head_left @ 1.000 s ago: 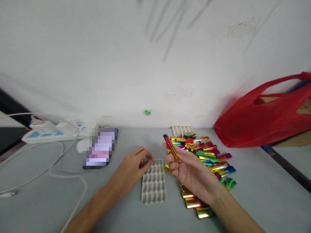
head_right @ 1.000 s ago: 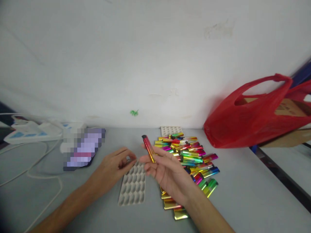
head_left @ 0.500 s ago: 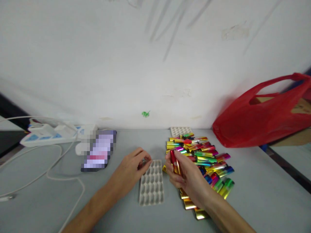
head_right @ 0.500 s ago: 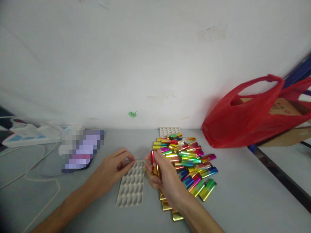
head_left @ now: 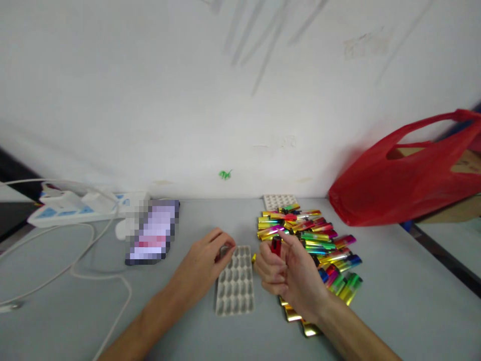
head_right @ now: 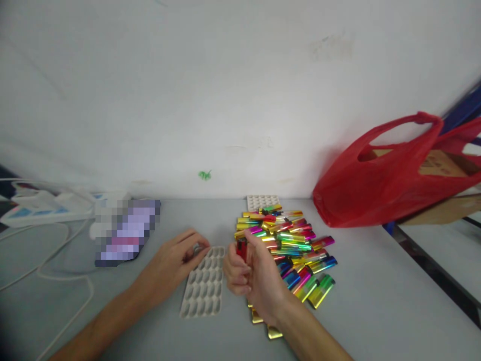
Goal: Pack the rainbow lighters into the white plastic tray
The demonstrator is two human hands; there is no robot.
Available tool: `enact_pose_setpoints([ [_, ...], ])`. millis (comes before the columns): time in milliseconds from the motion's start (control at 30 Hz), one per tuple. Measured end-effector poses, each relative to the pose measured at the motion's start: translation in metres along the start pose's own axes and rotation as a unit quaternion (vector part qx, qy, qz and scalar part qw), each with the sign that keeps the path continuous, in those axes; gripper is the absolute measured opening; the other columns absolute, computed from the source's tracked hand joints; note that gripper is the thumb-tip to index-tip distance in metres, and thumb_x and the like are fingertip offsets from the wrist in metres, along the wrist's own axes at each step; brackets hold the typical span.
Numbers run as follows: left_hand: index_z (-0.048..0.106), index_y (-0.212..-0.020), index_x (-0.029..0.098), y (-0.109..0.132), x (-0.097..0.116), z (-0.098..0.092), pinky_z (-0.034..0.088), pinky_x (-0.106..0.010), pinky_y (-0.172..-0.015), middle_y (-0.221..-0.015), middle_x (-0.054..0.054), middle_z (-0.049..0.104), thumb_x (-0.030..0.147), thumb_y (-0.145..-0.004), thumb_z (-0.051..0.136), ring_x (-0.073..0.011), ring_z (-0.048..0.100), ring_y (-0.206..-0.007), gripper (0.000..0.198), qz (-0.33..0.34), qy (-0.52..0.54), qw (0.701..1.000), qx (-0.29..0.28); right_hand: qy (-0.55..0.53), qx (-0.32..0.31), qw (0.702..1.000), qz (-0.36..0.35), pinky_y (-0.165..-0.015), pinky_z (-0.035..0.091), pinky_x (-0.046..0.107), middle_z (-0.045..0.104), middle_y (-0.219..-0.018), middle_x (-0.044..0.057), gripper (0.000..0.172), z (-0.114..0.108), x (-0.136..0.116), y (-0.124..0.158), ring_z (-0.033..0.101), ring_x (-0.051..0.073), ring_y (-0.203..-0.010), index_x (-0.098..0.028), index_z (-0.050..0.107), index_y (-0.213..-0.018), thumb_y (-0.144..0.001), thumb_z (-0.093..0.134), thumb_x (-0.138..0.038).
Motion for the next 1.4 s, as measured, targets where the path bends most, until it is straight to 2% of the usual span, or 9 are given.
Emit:
enact_pose_setpoints([
  [233, 0.076, -0.096, 0.023, 0.0, -0.001, 0.001, 0.048, -0.03, -0.069, -0.094, -0.001, 0.069, 0.026, -0.101, 0.064, -0.0158, 0.061, -0.065, 0.013, -0.023, 0.021, 0.999, 0.012, -0.012, -0.019, 1.0, 0.001, -0.044, 0.011, 0.021, 0.022, -0.059, -0.012, 0.061, 0.0, -0.003, 0.001, 0.009, 0.007, -0.051, -0.024, 0.035, -0.065, -0.095, 0.074, -0.061],
  [467, 0.076, -0.09, 0.022, -0.004, -0.005, -0.007, 0.048, -0.03, -0.066, -0.081, -0.002, 0.072, 0.04, -0.101, 0.063, -0.0193, 0.066, -0.067, 0.025, -0.081, 0.058, 0.995, 0.021, -0.048, -0.024, 0.998, -0.016, -0.042, 0.013, 0.022, 0.023, -0.055, -0.012, 0.058, -0.003, 0.0, 0.001, 0.012, 0.006, -0.046, -0.025, 0.033, -0.063, -0.093, 0.074, -0.053],
  [633, 0.073, -0.095, 0.021, -0.005, -0.011, -0.008, 0.046, -0.027, -0.049, -0.061, 0.002, 0.068, 0.052, -0.102, 0.058, -0.0187, 0.061, -0.048, 0.036, -0.142, 0.11, 0.984, 0.007, -0.07, -0.004, 0.997, -0.036, -0.043, 0.014, 0.021, 0.023, -0.057, -0.012, 0.061, -0.004, -0.004, 0.001, 0.012, 0.006, -0.048, -0.025, 0.032, -0.066, -0.093, 0.078, -0.054],
  [733, 0.073, -0.094, 0.021, -0.005, -0.013, -0.008, 0.044, -0.026, -0.045, -0.058, 0.003, 0.067, 0.056, -0.1, 0.058, -0.0184, 0.059, -0.045, 0.038, -0.157, 0.131, 0.979, 0.003, -0.082, 0.001, 0.996, -0.03, -0.044, 0.014, 0.021, 0.024, -0.058, -0.012, 0.065, -0.002, -0.007, 0.002, 0.014, 0.006, -0.049, -0.025, 0.032, -0.066, -0.092, 0.08, -0.06],
  [900, 0.075, -0.09, 0.021, -0.007, -0.012, -0.006, 0.044, -0.026, -0.05, -0.063, 0.001, 0.068, 0.054, -0.099, 0.062, -0.0193, 0.063, -0.054, 0.036, -0.143, 0.133, 0.981, 0.002, -0.085, -0.016, 0.996, -0.021, -0.043, 0.014, 0.022, 0.024, -0.056, -0.011, 0.063, -0.001, -0.007, 0.002, 0.014, 0.006, -0.048, -0.025, 0.032, -0.064, -0.096, 0.075, -0.057],
  [1133, 0.076, -0.09, 0.021, -0.007, -0.013, -0.006, 0.045, -0.028, -0.056, -0.068, 0.0, 0.07, 0.051, -0.1, 0.061, -0.0204, 0.065, -0.059, 0.034, -0.119, 0.121, 0.985, 0.002, -0.08, -0.012, 0.996, -0.032, -0.042, 0.013, 0.021, 0.022, -0.056, -0.012, 0.062, -0.005, -0.005, 0.0, 0.01, 0.006, -0.048, -0.025, 0.032, -0.065, -0.09, 0.082, -0.051],
  [1300, 0.075, -0.09, 0.022, -0.007, -0.012, -0.005, 0.046, -0.029, -0.061, -0.071, 0.001, 0.071, 0.047, -0.102, 0.06, -0.0206, 0.066, -0.064, 0.031, -0.103, 0.115, 0.988, 0.012, -0.041, 0.014, 0.999, -0.032, -0.046, 0.014, 0.021, 0.025, -0.062, -0.012, 0.053, -0.001, -0.005, 0.0, 0.01, 0.009, -0.053, -0.022, 0.048, -0.076, -0.096, 0.081, -0.059],
  [1400, 0.074, -0.102, 0.022, -0.005, -0.009, -0.006, 0.045, -0.029, -0.063, -0.075, 0.002, 0.068, 0.042, -0.102, 0.061, -0.0195, 0.064, -0.066, 0.024, -0.089, 0.103, 0.99, 0.043, 0.01, 0.02, 0.999, -0.048, -0.052, 0.021, 0.023, 0.031, -0.065, -0.01, 0.05, 0.002, -0.005, 0.0, 0.017, 0.011, -0.056, -0.022, 0.056, -0.083, -0.1, 0.074, -0.065],
])
Point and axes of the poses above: each hand's wrist, its own y-axis away from the middle knuckle, its own z-axis out of the palm, x = y × z, the point moved 4 cm from there along -y, towards the middle knuckle
